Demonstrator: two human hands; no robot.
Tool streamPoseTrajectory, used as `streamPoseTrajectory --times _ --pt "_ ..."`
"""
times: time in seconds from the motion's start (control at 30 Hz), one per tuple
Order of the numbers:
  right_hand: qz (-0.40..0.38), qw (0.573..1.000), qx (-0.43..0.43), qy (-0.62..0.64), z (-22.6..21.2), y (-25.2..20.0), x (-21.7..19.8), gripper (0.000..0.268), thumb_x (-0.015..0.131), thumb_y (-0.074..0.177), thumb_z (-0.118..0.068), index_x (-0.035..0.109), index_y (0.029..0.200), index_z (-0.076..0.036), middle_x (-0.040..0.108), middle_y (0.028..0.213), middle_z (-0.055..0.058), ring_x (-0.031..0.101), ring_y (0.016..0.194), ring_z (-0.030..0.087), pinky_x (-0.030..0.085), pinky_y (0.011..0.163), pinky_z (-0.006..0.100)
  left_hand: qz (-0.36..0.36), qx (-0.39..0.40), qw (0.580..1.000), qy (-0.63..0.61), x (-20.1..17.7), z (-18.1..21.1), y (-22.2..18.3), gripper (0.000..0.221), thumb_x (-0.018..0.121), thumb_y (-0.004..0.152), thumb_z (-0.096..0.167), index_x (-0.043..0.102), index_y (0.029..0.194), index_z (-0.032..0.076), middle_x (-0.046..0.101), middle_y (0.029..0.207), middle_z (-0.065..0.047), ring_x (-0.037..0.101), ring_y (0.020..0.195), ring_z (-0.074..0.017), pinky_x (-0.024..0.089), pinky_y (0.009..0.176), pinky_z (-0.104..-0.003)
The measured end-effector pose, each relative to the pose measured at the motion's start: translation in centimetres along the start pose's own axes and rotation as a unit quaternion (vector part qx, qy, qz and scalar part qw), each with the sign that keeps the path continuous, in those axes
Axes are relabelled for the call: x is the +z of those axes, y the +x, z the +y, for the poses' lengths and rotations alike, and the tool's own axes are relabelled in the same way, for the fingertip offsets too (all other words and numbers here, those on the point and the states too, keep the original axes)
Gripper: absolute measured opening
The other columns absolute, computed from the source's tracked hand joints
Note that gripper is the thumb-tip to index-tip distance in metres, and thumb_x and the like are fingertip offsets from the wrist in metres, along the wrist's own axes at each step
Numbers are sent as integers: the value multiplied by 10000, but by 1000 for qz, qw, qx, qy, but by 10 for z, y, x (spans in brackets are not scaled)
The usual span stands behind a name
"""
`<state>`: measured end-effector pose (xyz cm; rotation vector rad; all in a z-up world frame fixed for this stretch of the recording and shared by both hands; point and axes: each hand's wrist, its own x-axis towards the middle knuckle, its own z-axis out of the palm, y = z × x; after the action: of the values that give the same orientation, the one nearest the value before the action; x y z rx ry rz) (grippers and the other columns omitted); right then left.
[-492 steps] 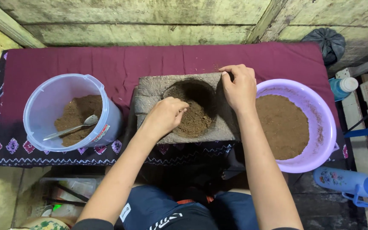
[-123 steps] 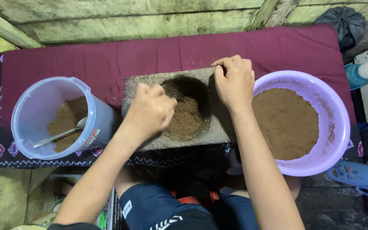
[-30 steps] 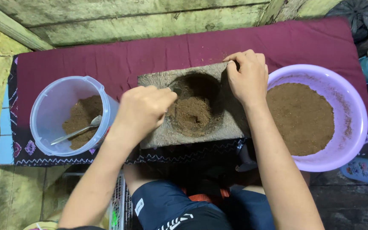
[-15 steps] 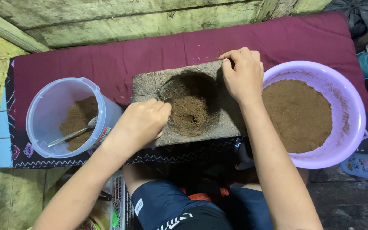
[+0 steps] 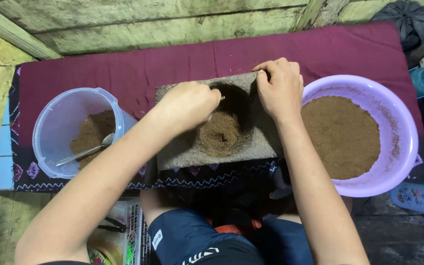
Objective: Transferring brown powder from a stone mortar into different containers using a spoon
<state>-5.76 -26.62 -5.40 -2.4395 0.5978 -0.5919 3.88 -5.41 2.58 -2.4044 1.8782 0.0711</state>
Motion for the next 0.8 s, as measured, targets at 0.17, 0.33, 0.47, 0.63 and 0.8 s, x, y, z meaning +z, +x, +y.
streamPoseTrajectory --times 0.17,0.33,0.47,0.63,0.8 --pt "5 1000 0 1 -1 -1 0 142 596 968 -275 733 998 -297 580 970 16 528 1120 273 425 974 449 -9 -98 994 -40 15 -10 12 119 670 814 84 774 810 25 725 713 -208 757 732 -406 620 626 -520" --pt "4 1000 9 0 -2 1 1 138 599 959 -279 734 982 -296 594 968 13 535 1120 274 425 977 454 0 -39 998 -47 -39 14 -17 144 681 819 -2 773 925 -35 735 764 -245 761 793 -411 638 722 -502" --pt "-1 1000 11 3 -1 0 0 145 590 963 -281 732 982 -303 587 969 2 530 1126 261 417 983 442 11 19 1000 -3 -18 27 -33 129 652 953 45 780 967 37 758 798 -153 759 815 -280 644 788 -402" --pt "2 1000 -1 11 3 0 1 144 595 967 -280 733 998 -306 579 977 4 524 1128 268 420 983 445 84 91 990 65 11 28 -46 122 637 884 106 741 846 56 745 750 -98 729 768 -248 590 734 -361" --pt "-9 1000 -11 3 4 0 0 151 582 971 -285 725 1016 -303 561 990 5 512 1135 267 415 990 443 2 38 999 -31 -13 23 -29 117 670 930 86 784 900 90 758 776 -100 737 789 -239 618 804 -358"
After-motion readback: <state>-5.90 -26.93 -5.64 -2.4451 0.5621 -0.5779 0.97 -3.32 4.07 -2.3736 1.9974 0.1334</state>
